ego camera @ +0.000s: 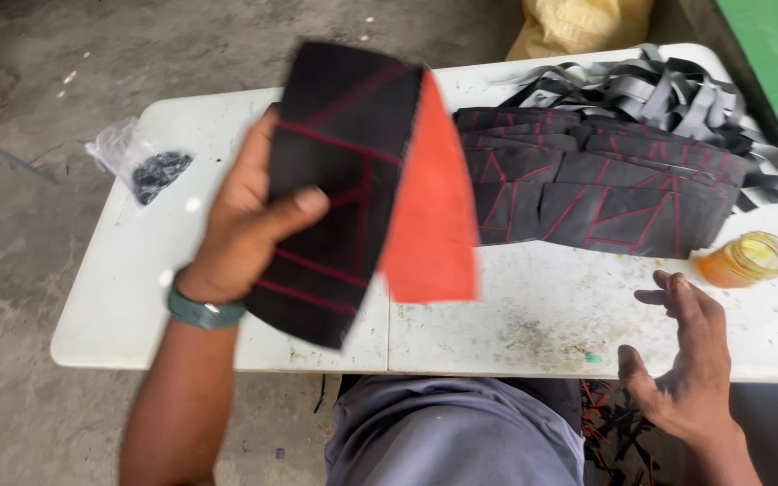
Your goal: The person repeatedly picks up black fabric pieces with red stitching from a stack on a white table, inspects the seams and edges by hand, and places them back on the stack. The person also occasionally dips a finger into a small jar of yellow substance on the table.
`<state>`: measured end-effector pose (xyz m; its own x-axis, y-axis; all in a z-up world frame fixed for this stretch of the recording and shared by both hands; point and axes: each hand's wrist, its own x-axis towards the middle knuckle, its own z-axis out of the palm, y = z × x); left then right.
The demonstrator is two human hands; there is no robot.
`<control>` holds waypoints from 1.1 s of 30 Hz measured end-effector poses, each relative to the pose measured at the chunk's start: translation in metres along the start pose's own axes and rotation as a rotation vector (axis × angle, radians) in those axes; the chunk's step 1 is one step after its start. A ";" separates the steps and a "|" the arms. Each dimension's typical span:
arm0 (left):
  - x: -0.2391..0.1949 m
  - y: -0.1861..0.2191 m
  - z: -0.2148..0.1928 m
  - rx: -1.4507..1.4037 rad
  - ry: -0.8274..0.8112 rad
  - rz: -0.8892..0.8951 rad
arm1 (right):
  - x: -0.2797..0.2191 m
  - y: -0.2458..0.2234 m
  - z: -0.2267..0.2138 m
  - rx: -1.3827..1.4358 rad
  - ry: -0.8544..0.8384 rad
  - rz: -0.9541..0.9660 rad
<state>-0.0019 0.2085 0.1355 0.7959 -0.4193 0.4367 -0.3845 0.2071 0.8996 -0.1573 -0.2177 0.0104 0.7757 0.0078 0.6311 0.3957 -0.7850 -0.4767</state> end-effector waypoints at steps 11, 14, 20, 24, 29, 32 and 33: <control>0.093 -0.088 -0.212 0.235 0.307 -0.006 | 0.024 -0.014 0.041 -0.090 -0.154 0.017; 0.102 -0.121 -0.244 0.261 0.374 -0.185 | 0.023 -0.007 0.043 -0.097 -0.200 0.117; 0.062 -0.164 -0.258 0.147 0.588 -0.621 | 0.010 0.007 0.043 -0.253 -0.292 0.259; 0.022 -0.178 -0.270 0.169 0.585 -0.640 | 0.010 0.012 0.045 -0.235 -0.311 0.269; -0.025 -0.196 -0.292 0.239 0.498 -0.623 | 0.016 0.012 0.054 -0.282 -0.346 0.262; -0.047 -0.203 -0.298 0.262 0.458 -0.610 | 0.017 0.013 0.059 -0.271 -0.372 0.233; -0.053 -0.203 -0.297 0.328 0.445 -0.635 | 0.017 0.013 0.060 -0.282 -0.385 0.226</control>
<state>0.1727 0.4517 -0.0719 0.9905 0.0323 -0.1333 0.1372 -0.2472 0.9592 -0.1092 -0.1908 -0.0216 0.9718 0.0048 0.2356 0.0915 -0.9291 -0.3584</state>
